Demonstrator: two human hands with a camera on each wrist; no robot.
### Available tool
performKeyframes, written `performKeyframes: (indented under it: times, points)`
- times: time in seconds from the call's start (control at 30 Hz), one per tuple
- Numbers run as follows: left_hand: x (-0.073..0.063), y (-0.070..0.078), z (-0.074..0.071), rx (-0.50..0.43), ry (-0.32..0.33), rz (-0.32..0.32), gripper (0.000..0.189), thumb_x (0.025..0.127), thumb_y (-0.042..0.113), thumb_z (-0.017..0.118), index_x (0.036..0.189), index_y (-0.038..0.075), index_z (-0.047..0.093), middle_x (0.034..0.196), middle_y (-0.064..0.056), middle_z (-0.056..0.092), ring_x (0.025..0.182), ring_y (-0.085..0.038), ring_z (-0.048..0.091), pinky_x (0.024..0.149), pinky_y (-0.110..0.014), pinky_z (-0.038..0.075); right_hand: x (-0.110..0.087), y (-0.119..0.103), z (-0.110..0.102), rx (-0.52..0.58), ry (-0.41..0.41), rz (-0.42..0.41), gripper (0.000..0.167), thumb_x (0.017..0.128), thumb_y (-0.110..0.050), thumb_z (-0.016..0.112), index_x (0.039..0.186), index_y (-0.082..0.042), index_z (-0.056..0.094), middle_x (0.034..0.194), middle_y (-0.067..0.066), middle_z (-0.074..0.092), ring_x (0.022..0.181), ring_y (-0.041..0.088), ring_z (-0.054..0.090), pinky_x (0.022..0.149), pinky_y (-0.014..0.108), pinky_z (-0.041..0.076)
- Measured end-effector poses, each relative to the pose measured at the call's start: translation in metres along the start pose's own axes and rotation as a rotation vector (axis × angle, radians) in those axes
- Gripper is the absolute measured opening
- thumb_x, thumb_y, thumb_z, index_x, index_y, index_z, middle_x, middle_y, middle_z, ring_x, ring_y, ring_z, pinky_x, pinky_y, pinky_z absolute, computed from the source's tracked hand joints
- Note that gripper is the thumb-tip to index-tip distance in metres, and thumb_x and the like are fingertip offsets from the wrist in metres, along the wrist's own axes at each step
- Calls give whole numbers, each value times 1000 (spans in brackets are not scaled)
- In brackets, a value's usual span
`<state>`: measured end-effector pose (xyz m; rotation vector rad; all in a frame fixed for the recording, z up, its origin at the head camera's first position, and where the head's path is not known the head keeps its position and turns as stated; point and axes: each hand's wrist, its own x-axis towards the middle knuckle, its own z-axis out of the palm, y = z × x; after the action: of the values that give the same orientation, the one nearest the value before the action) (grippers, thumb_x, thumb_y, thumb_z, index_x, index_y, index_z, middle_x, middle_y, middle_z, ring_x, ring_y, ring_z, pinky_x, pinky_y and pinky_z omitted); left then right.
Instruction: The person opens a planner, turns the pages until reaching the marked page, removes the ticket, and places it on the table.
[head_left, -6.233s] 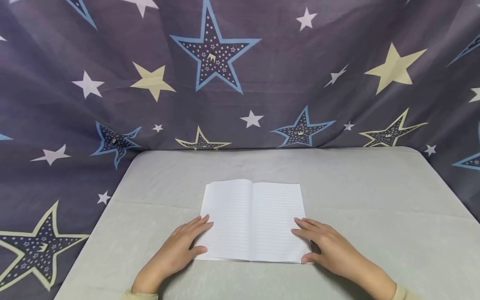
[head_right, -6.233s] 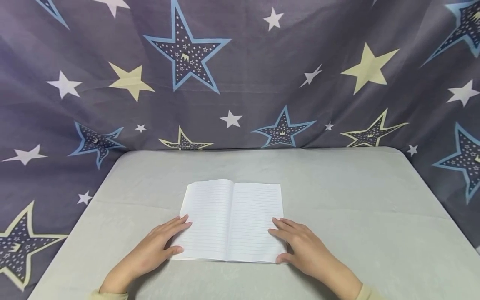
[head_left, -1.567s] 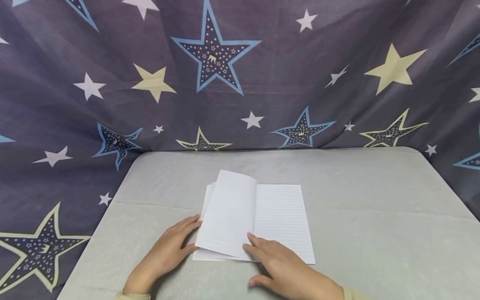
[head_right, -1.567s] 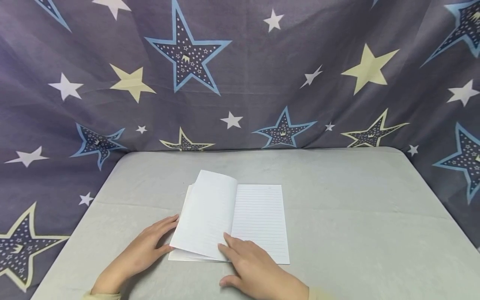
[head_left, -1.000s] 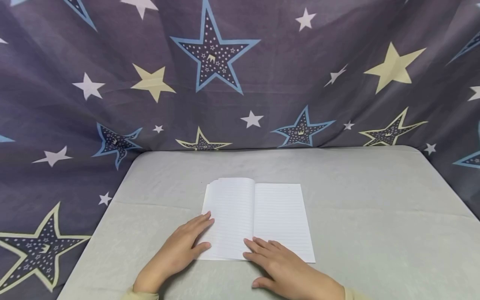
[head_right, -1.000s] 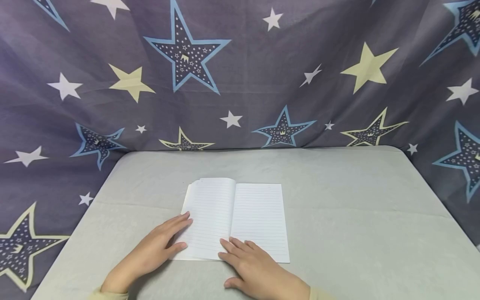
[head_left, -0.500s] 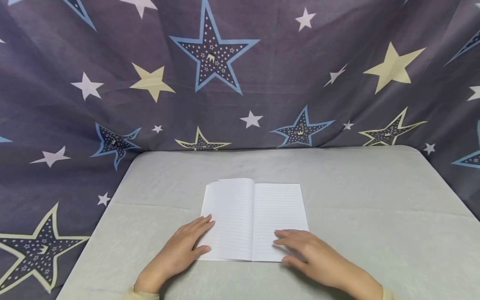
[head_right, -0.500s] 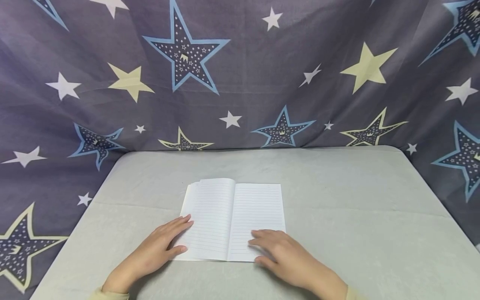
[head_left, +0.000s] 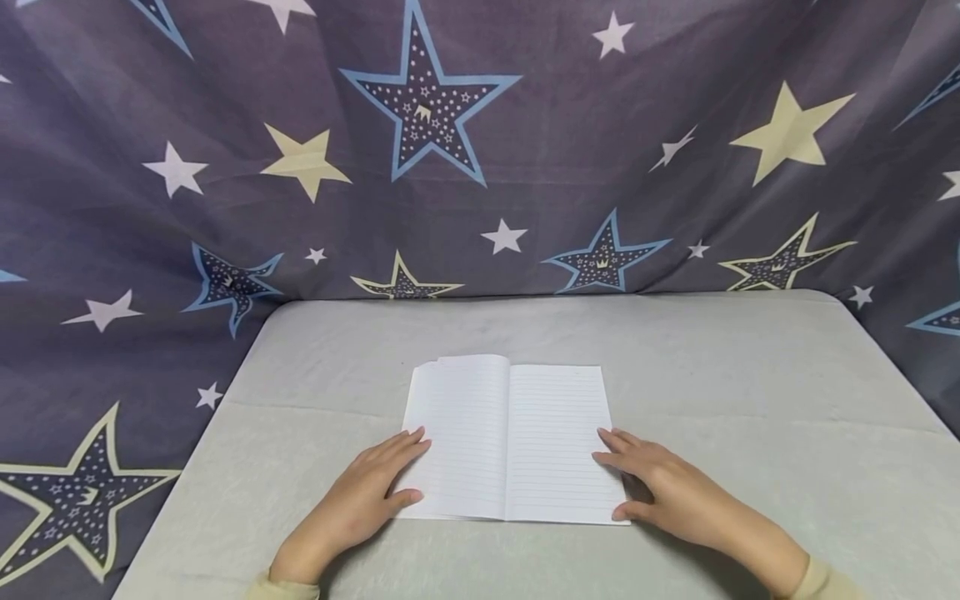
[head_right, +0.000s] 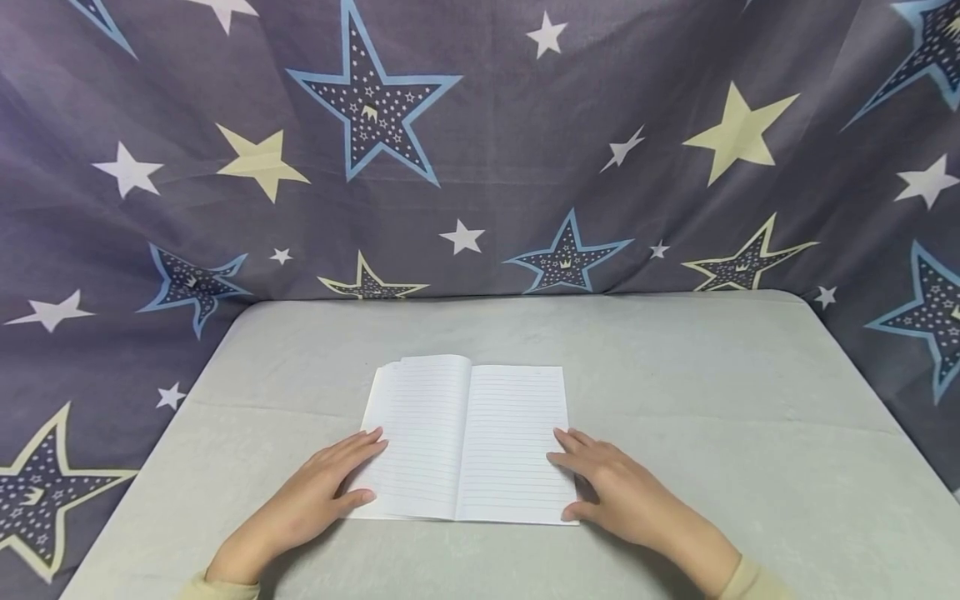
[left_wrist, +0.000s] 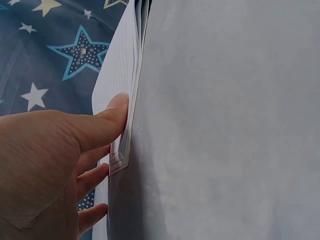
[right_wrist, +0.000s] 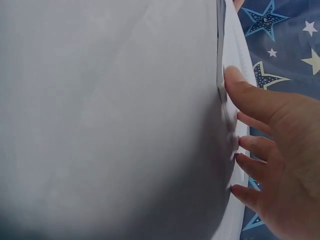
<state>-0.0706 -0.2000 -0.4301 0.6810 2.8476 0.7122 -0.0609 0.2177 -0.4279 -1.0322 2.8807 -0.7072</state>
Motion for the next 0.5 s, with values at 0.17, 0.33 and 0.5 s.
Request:
performKeyframes:
  times: [0.17,0.33,0.5]
  points:
    - [0,0,0,-1,1,1,63,88,23,74,145,8,50,155,-8,40,143,-32,34,114,-57,28,1,2,-1,-9,-5,22,67,72,-37,84,129,-6,66,145,16,52,132,42,46,102,60,40]
    - [0,1,0,-1,-2,-5,63,88,23,74,145,8,50,155,-8,40,143,-32,34,114,-57,28,2,0,-1,-40,-2,59,68,69,-40,85,126,-7,68,143,14,54,131,40,48,103,59,40]
    - [-1,1,0,-1,-2,-11,63,88,23,74,145,8,50,155,-8,40,143,-31,33,114,-57,27,6,-4,1,-100,23,97,72,65,-44,84,125,-9,68,140,13,57,127,37,53,100,56,45]
